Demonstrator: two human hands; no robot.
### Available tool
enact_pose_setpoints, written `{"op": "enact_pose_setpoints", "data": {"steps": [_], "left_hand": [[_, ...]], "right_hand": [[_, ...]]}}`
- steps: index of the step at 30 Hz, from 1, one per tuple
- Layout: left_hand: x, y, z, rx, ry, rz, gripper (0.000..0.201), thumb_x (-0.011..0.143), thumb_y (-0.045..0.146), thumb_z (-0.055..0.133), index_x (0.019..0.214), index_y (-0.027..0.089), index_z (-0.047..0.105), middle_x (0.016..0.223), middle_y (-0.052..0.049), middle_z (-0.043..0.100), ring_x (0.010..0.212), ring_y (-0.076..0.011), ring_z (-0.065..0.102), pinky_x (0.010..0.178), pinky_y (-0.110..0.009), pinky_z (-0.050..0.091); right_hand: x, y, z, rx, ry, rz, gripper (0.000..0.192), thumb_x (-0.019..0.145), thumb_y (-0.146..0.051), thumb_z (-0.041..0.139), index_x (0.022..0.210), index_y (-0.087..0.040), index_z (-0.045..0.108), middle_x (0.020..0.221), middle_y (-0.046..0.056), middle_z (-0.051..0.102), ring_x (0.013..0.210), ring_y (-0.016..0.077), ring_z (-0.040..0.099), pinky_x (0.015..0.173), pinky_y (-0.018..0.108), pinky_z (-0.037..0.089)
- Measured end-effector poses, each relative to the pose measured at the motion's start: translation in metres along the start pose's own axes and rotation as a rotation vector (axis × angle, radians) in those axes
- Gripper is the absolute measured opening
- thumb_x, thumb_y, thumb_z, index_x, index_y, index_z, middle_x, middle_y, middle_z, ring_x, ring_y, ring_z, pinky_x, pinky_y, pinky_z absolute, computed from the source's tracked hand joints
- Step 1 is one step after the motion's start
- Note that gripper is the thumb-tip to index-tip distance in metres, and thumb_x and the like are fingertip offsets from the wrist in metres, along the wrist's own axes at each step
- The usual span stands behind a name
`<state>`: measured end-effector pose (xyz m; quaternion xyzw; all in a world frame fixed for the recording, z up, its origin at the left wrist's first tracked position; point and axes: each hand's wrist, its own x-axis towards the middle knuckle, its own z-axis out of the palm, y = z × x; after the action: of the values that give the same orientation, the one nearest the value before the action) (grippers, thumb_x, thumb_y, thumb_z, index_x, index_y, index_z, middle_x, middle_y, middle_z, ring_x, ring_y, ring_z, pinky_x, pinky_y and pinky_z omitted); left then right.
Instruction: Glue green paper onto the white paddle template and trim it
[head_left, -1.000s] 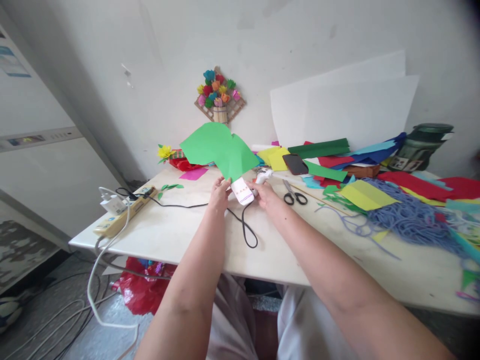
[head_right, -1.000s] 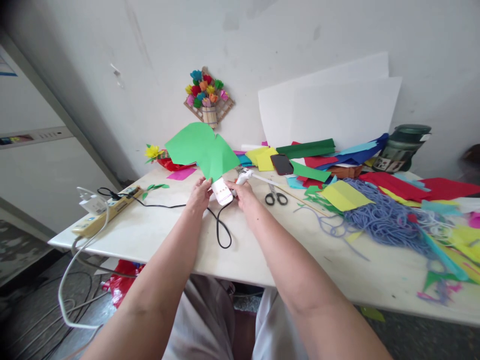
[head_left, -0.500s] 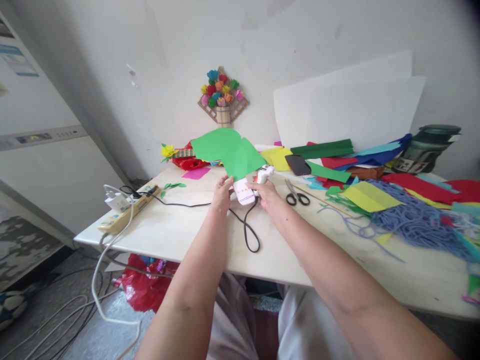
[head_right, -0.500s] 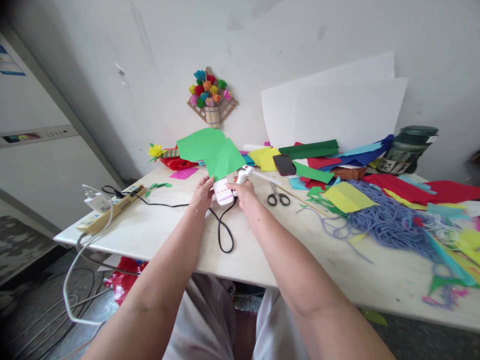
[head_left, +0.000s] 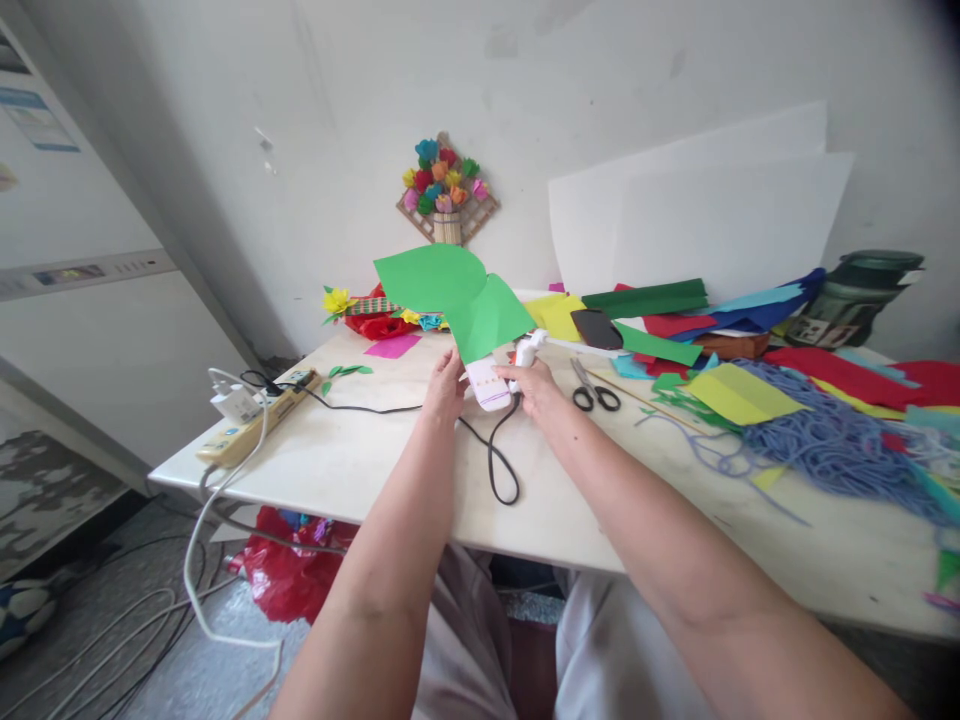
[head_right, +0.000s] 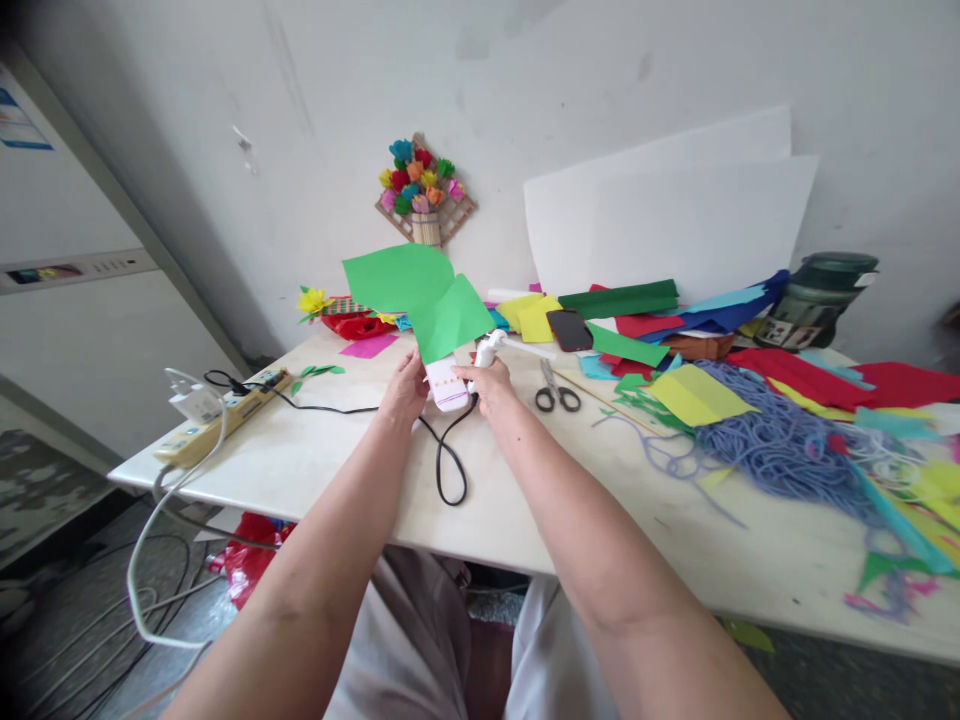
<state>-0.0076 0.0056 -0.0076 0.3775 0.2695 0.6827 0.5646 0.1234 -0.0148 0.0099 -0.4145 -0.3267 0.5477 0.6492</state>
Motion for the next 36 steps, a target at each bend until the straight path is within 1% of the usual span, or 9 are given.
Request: {"op": "enact_pose_setpoints", "data": {"steps": [4, 9, 16, 21, 24, 29, 31, 33, 36], "left_hand": [[0.000, 0.000, 0.000, -0.001, 0.011, -0.004, 0.036, 0.060, 0.041, 0.073, 0.084, 0.020, 0.059, 0.077, 0.001, 0.065, 0.067, -0.0110, 0.059, 0.052, -0.019, 0.038], [0.000, 0.001, -0.001, -0.027, -0.001, -0.009, 0.035, 0.061, 0.035, 0.074, 0.091, 0.021, 0.062, 0.081, 0.001, 0.066, 0.065, -0.0094, 0.059, 0.051, -0.018, 0.040], [0.003, 0.001, -0.004, -0.019, 0.011, -0.027, 0.036, 0.062, 0.029, 0.073, 0.096, 0.021, 0.064, 0.084, -0.001, 0.067, 0.070, -0.0110, 0.060, 0.054, -0.019, 0.041], [0.004, 0.002, -0.004, 0.028, -0.001, -0.002, 0.033, 0.063, 0.035, 0.071, 0.091, 0.020, 0.065, 0.083, -0.001, 0.067, 0.070, -0.0113, 0.060, 0.055, -0.019, 0.041], [0.006, 0.002, -0.007, 0.087, 0.050, 0.023, 0.032, 0.061, 0.039, 0.071, 0.084, 0.018, 0.065, 0.076, -0.001, 0.065, 0.065, -0.0106, 0.058, 0.053, -0.019, 0.040], [0.009, 0.003, -0.011, 0.164, 0.140, 0.041, 0.029, 0.054, 0.034, 0.075, 0.073, 0.014, 0.064, 0.061, 0.001, 0.059, 0.051, -0.0069, 0.052, 0.047, -0.018, 0.034], [0.009, 0.005, -0.012, 0.165, 0.165, 0.056, 0.028, 0.054, 0.033, 0.075, 0.071, 0.014, 0.064, 0.059, 0.002, 0.058, 0.049, -0.0062, 0.050, 0.046, -0.018, 0.034], [0.009, 0.007, -0.013, 0.153, 0.192, 0.066, 0.028, 0.054, 0.032, 0.075, 0.072, 0.014, 0.064, 0.058, 0.002, 0.057, 0.048, -0.0061, 0.050, 0.046, -0.018, 0.035], [0.009, 0.011, -0.015, 0.098, 0.232, 0.077, 0.025, 0.055, 0.029, 0.075, 0.070, 0.013, 0.063, 0.053, 0.003, 0.055, 0.045, -0.0052, 0.048, 0.045, -0.018, 0.036]], "right_hand": [[0.000, 0.000, 0.000, -0.024, 0.005, -0.007, 0.042, 0.041, -0.006, 0.073, 0.076, -0.016, 0.054, 0.059, -0.006, 0.057, 0.056, 0.0118, 0.057, 0.054, 0.025, 0.049], [0.003, 0.002, -0.002, -0.026, -0.008, -0.020, 0.044, 0.040, -0.007, 0.073, 0.078, -0.016, 0.054, 0.060, -0.006, 0.056, 0.055, 0.0114, 0.055, 0.054, 0.025, 0.048], [0.002, 0.001, -0.002, -0.056, -0.005, -0.051, 0.042, 0.041, -0.007, 0.072, 0.078, -0.016, 0.054, 0.060, -0.007, 0.056, 0.056, 0.0108, 0.055, 0.055, 0.024, 0.047], [-0.002, -0.002, -0.001, -0.087, 0.008, -0.065, 0.040, 0.043, -0.006, 0.071, 0.077, -0.016, 0.053, 0.058, -0.007, 0.055, 0.054, 0.0102, 0.054, 0.054, 0.023, 0.046], [-0.004, 0.000, -0.002, -0.113, -0.010, -0.082, 0.041, 0.043, -0.007, 0.071, 0.078, -0.017, 0.052, 0.058, -0.007, 0.054, 0.054, 0.0105, 0.054, 0.053, 0.024, 0.046], [-0.005, 0.002, -0.002, -0.155, -0.040, -0.078, 0.040, 0.045, -0.011, 0.073, 0.079, -0.016, 0.053, 0.060, -0.006, 0.056, 0.055, 0.0112, 0.056, 0.053, 0.024, 0.045], [-0.004, 0.001, -0.004, -0.158, -0.049, -0.076, 0.038, 0.049, -0.014, 0.072, 0.082, -0.017, 0.052, 0.060, -0.005, 0.058, 0.056, 0.0123, 0.058, 0.051, 0.023, 0.044], [-0.002, -0.002, -0.008, -0.191, -0.051, -0.078, 0.035, 0.057, -0.017, 0.069, 0.087, -0.018, 0.050, 0.060, -0.003, 0.060, 0.052, 0.0132, 0.058, 0.045, 0.022, 0.041], [0.006, -0.006, -0.020, -0.351, -0.002, -0.111, 0.028, 0.066, -0.022, 0.062, 0.091, -0.018, 0.050, 0.055, -0.003, 0.059, 0.042, 0.0123, 0.053, 0.040, 0.022, 0.036]]}}
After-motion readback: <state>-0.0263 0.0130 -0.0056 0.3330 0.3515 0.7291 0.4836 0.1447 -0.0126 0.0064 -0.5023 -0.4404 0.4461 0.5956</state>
